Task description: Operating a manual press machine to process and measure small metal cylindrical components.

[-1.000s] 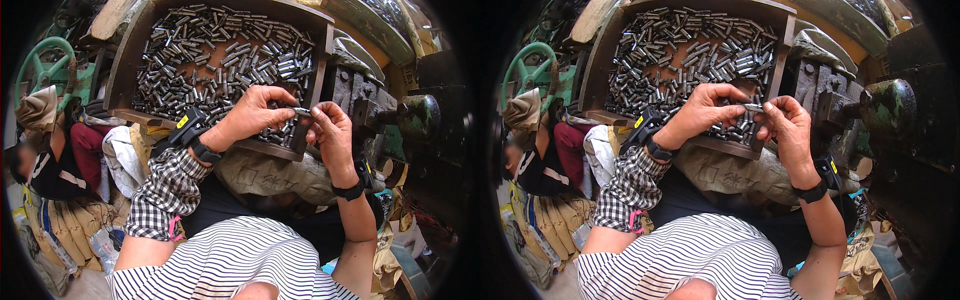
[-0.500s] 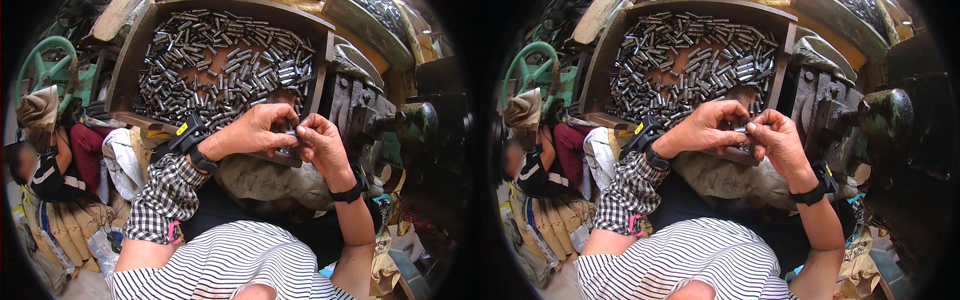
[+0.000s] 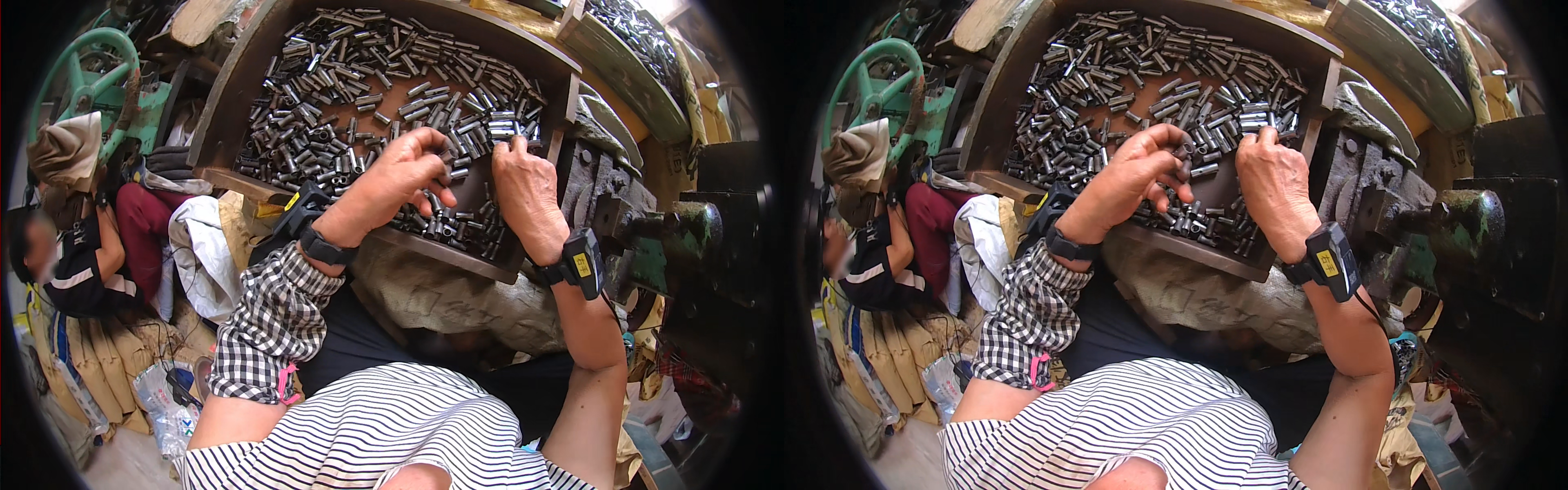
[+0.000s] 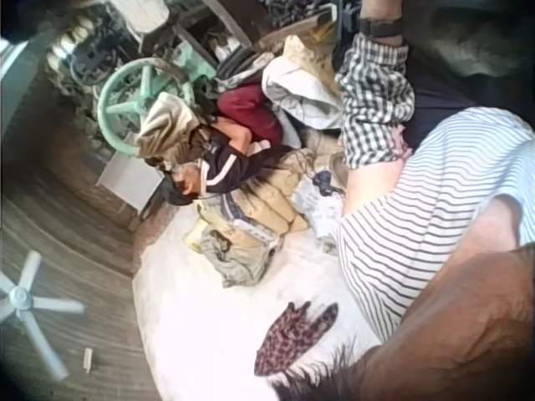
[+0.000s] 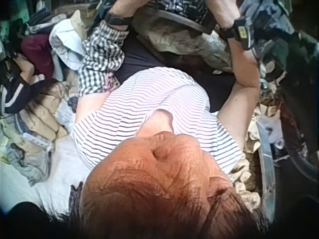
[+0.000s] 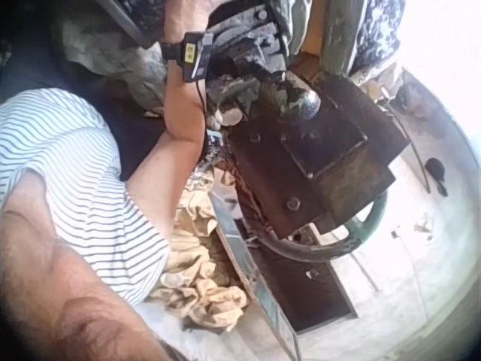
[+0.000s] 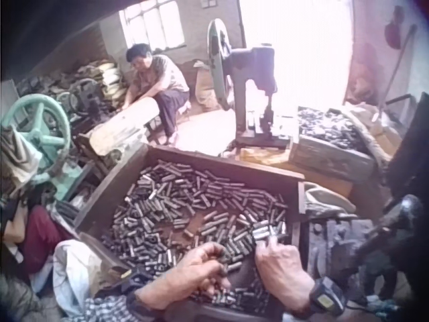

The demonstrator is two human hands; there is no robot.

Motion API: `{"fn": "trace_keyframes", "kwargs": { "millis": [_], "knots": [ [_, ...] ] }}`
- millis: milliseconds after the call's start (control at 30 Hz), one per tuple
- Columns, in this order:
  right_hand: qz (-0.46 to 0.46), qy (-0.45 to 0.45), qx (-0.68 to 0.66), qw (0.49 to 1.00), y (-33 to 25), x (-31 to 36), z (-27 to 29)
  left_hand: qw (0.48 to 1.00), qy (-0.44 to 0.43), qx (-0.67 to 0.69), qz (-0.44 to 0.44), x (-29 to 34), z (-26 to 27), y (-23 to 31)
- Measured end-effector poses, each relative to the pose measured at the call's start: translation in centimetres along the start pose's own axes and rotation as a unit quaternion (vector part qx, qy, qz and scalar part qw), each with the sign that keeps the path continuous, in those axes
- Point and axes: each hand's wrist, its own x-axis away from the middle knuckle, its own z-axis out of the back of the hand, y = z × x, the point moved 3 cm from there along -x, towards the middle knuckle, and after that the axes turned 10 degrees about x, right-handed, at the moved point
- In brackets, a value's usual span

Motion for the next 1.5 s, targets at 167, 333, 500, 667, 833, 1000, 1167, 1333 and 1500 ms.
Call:
{"fn": "trace_keyframes", "kwargs": {
  "millis": [167,333,500,667,833,1000,1167,1333,1500],
  "knots": [
    [0.007,0.050,-0.098,0.994,1.1,0.7,0.9,0.832,-0.011,-0.447,-0.328,-0.7,-1.6,-0.6],
    [-0.063,0.091,-0.217,0.970,2.0,4.0,3.1,0.670,-0.055,-0.667,-0.322,-2.2,-4.3,-2.3],
    [-0.133,0.065,-0.360,0.921,2.9,7.1,3.5,0.591,-0.101,-0.735,-0.318,-3.2,-5.2,-3.1],
    [-0.149,0.075,-0.447,0.879,3.5,7.2,3.2,0.591,-0.124,-0.735,-0.308,-3.4,-5.5,-3.5],
    [-0.238,0.020,-0.639,0.731,4.0,7.7,2.2,0.739,-0.085,-0.567,-0.354,-3.0,-5.2,-2.7],
    [-0.260,0.002,-0.745,0.614,4.3,7.6,1.7,0.941,-0.110,-0.302,-0.109,-2.5,-5.9,-1.9],
    [-0.263,0.002,-0.742,0.617,4.1,7.7,1.5,0.989,-0.106,-0.106,0.012,-2.5,-4.9,-2.1],
    [-0.258,-0.010,-0.755,0.602,3.9,7.7,1.3,0.993,-0.102,-0.059,0.003,-2.5,-5.0,-2.0],
    [-0.270,-0.015,-0.778,0.567,3.7,7.8,0.9,0.995,-0.103,-0.011,-0.002,-2.5,-4.7,-2.3]
  ]
}}
